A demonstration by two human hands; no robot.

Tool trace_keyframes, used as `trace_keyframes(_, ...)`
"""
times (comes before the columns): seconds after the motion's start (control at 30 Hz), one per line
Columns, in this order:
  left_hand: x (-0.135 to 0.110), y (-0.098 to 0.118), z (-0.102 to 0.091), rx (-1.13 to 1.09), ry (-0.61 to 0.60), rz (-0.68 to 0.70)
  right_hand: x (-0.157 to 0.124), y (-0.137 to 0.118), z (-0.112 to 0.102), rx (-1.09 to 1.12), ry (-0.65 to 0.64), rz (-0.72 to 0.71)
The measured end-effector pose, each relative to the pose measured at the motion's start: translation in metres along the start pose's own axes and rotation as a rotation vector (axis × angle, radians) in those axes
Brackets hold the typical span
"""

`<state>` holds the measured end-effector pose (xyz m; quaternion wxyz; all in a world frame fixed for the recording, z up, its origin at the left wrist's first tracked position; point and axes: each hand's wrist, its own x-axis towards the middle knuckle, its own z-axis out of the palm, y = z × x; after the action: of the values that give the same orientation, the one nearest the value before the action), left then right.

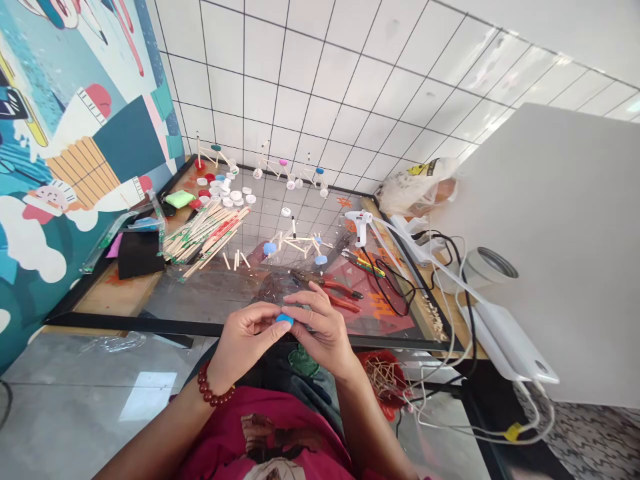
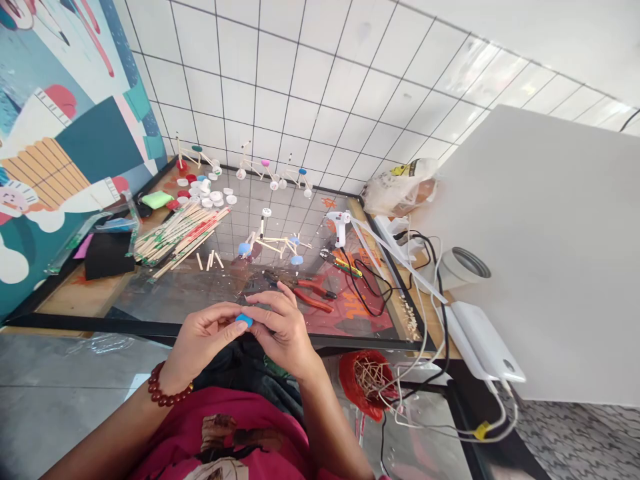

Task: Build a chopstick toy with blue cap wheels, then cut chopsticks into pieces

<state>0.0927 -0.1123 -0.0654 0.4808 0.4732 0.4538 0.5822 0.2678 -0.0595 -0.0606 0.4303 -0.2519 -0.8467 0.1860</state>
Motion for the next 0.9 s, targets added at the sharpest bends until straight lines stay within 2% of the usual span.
trace_keyframes(0.13,0.0005,0.0008,-0.0018,-0.027,-0.041,-0.042,0.0007,-0.0029,0.0008,-0.002,-0.014,-0.009)
trace_keyframes(0.53,0.0015,-0.0036,-0.0061,0.035,-0.059,-0.064,0.0015,-0.0029,0.0009,0.008,-0.016,0.008)
trace_keyframes(0.73,0.0025,-0.004,-0.0095,-0.161,-0.1,-0.143,0.003,-0.0032,-0.0009,0.075,0.003,0.051)
trace_keyframes(0.9,0.001,0.001,-0.0085,-0.216,-0.019,-0.121,0.0048,-0.0052,-0.001,0.025,0.046,0.045)
